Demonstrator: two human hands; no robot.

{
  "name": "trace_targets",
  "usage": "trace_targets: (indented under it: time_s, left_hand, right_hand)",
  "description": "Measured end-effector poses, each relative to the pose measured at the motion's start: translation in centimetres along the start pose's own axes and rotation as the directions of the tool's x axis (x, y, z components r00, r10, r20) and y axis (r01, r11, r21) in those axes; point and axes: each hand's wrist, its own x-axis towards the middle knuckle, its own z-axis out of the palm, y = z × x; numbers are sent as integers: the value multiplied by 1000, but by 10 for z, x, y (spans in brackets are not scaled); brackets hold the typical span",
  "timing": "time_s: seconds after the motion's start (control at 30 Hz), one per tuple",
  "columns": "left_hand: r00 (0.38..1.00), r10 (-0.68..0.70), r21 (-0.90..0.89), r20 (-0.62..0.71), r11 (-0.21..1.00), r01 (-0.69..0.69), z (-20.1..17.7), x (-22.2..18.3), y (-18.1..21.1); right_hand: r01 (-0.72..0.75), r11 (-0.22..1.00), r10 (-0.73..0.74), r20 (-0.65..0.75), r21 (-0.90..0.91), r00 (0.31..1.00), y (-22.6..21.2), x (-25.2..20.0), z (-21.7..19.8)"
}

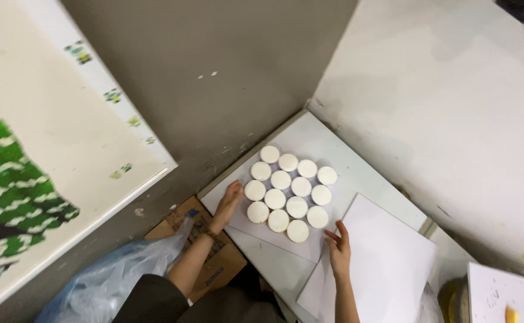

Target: Arranging small white dessert cups on boards and organizing a supply basket in a bakery prep area.

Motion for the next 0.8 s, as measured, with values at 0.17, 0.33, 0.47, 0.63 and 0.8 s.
trace_targets:
  time_s: [0.17,0.33,0.47,0.63,0.8]
  left_hand:
    - [974,206,40,-91,978,-203,-2,-34,10]
    - [950,-55,-65,307,995,78,53,-111,18]
    - [660,-74,98,748,995,0,142,-148,-62]
    - [634,-339,295,695,939,178,190,-145,-57]
    - [566,-421,301,709,906,297,193,-159,-53]
  right_hand:
    - [-24,869,-211,-415,-493,885,54,-89,-105]
    - [-647,592,58,-775,-481,630,89,-207,-185]
    - [-666,609,183,-741,-431,646,145,-227,-193]
    - [-732,663,438,-712,-155,548,98,-212,-197]
    - [-641,764,487,-588,-71,646,56,-204,-197]
